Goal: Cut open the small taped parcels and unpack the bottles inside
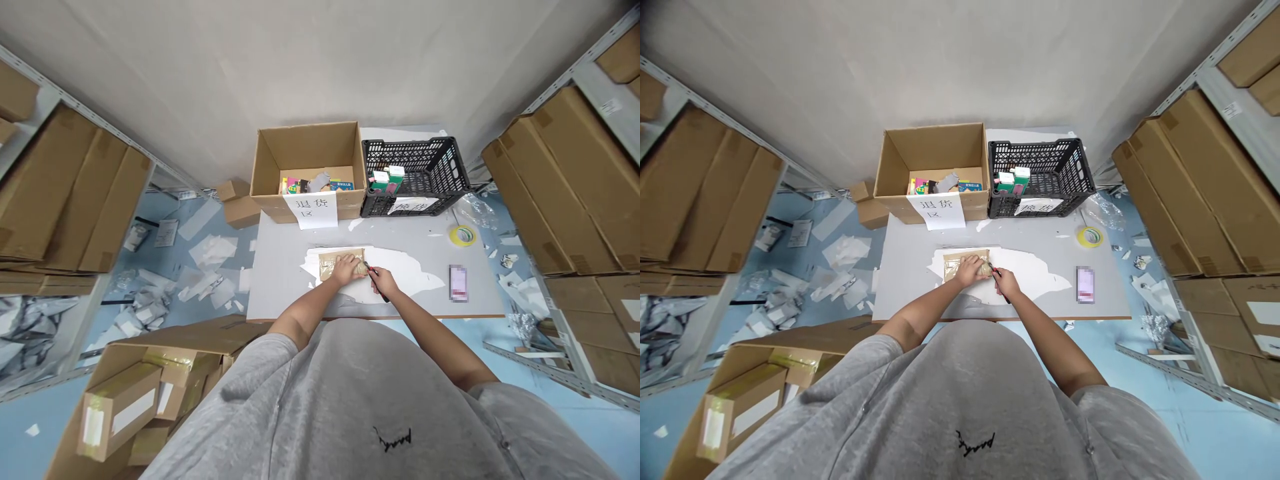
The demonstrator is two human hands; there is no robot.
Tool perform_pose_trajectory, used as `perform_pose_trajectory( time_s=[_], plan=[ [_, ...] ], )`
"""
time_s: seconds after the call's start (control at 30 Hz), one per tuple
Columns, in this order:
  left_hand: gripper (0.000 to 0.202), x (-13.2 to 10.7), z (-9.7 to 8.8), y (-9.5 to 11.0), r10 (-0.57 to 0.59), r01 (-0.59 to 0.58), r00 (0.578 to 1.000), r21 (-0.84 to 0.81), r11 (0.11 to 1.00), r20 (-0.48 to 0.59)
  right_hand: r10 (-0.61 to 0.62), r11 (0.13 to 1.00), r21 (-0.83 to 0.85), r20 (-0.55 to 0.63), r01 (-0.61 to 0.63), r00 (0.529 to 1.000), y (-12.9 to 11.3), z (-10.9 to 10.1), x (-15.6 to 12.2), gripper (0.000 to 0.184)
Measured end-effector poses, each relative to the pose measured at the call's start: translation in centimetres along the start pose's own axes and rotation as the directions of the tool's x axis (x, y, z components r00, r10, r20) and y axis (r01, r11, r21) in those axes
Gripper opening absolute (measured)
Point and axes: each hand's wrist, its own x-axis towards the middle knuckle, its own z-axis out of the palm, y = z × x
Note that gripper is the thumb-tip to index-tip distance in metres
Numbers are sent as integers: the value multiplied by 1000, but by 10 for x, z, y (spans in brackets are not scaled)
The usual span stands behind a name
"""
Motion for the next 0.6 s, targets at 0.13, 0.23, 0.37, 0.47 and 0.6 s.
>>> perform_pose_trajectory(
  time_s=[0.13,0.23,0.37,0.47,0.6],
  plan=[
    [54,-1,-4,3,-19,19,1000,1,1000,13,45,997,-60,-63,-49,997,-9,6,0,21],
    [51,0,-3,4,-27,27,1000,-8,1000,6,60,990,-122,-36,-64,998,-6,7,-8,19],
    [54,1,-8,2,-6,6,1000,-5,1000,4,66,995,-76,39,-63,997,1,-1,-15,19],
    [68,-2,-18,-3,44,-44,999,14,999,17,34,998,-43,-12,-35,999,0,-10,-12,20],
    [90,-10,-30,-15,65,-64,998,48,997,-20,16,993,-114,-100,-28,995,-7,-13,-2,20]
  ],
)
